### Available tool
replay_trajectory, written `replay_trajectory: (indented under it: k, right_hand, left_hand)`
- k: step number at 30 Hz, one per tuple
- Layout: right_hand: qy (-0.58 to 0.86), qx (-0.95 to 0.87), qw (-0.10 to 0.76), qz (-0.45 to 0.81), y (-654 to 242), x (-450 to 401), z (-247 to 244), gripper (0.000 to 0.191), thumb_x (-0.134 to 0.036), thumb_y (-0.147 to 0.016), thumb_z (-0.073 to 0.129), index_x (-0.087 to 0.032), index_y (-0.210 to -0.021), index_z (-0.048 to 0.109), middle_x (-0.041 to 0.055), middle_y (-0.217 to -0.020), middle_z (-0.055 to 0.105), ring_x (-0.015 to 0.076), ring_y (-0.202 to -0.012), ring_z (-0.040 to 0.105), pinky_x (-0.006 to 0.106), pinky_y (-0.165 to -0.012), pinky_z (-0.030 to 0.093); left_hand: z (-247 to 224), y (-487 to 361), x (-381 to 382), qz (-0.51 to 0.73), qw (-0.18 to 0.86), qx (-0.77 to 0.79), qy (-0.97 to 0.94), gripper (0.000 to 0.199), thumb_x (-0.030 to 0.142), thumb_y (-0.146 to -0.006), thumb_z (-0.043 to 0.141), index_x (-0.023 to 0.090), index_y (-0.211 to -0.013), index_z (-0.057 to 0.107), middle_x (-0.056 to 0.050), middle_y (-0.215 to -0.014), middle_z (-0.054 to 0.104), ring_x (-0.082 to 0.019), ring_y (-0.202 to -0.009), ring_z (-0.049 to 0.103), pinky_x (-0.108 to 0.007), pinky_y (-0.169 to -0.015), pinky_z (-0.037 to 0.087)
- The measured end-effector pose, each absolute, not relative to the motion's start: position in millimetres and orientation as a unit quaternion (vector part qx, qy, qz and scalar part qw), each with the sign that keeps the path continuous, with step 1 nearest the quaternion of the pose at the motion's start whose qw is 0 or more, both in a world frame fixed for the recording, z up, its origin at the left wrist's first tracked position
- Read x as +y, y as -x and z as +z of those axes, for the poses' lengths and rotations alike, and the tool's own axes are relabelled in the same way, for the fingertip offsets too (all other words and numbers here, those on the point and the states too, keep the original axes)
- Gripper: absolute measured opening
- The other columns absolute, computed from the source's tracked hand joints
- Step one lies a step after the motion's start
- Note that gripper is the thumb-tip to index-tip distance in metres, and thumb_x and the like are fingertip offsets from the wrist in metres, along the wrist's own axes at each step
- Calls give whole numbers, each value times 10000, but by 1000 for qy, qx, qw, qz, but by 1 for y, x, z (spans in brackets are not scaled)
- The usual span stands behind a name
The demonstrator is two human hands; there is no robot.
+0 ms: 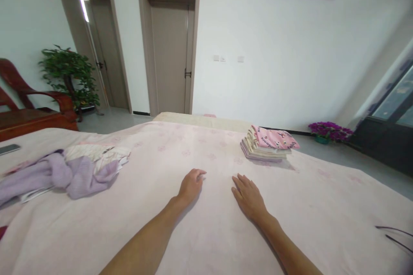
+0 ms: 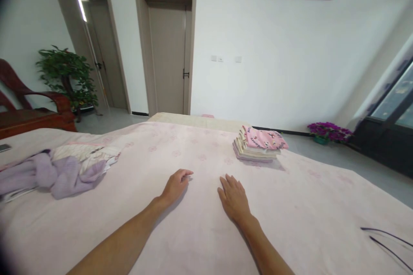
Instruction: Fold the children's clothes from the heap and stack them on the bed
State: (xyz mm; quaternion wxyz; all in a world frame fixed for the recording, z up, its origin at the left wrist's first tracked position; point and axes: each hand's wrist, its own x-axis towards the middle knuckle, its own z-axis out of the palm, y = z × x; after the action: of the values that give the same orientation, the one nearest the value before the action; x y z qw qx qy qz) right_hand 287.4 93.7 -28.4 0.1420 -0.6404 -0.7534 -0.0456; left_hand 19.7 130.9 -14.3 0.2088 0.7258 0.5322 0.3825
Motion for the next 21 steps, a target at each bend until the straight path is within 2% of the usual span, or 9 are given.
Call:
replay_trajectory:
  k: [4,7,10,12,16,18,21]
  right_hand:
    - [637,-753,155,-56,-289,96,-29,483,-393,-964,373,-191,-1368,545,111,-1465,484,271,-1385,389,474,-1142,283]
    - [634,-755,156,-66,-289,97,-31,484,-399,-960,371,-188,-1352,560,108,-1448,503,270,-1371,411,465,-1137,299]
    - [629,-757,154,-84,-289,98,-34,487,-395,-959,365,-178,-1350,561,114,-1440,511,272,-1361,425,468,-1132,312]
    - [626,-759,153,-96,-290,99,-37,494,-394,-963,353,-168,-1350,559,120,-1435,516,276,-1356,431,473,-1129,320]
    - [619,-762,158,-110,-290,100,-41,489,-390,-969,335,-180,-1347,561,117,-1425,527,276,-1346,444,480,-1125,329]
    - [618,-761,160,-113,-289,100,-42,485,-388,-967,336,-185,-1343,564,113,-1417,534,273,-1344,448,475,-1126,331]
    - [619,-761,154,-113,-289,99,-40,488,-381,-966,335,-180,-1351,558,110,-1420,532,268,-1345,448,462,-1129,330]
  left_hand:
    - [4,53,139,385,122,623,-670,379,61,-792,525,208,-1104,680,-78,-1182,654,-223,-1162,552,-375,-1077,353]
    - [22,126,138,397,39,701,-592,398,97,-835,498,192,-1200,623,-136,-1345,516,-296,-1328,383,-488,-1137,218]
    - [32,197,128,368,-124,796,-464,380,204,-878,517,219,-1254,567,-120,-1429,426,-310,-1354,311,-507,-1111,221]
    - [31,236,118,359,-162,834,-386,421,292,-891,531,214,-1305,503,-129,-1469,358,-342,-1360,279,-549,-1065,253]
    - [17,288,99,362,-105,888,-264,586,415,-838,596,183,-1353,437,-183,-1495,249,-418,-1336,304,-565,-1002,321]
    - [11,301,92,378,-50,893,-239,630,440,-789,642,184,-1335,459,-192,-1452,298,-404,-1243,426,-511,-952,397]
    - [10,309,85,399,-15,883,-246,545,369,-790,621,168,-1279,488,-157,-1308,442,-329,-1040,556,-455,-840,476]
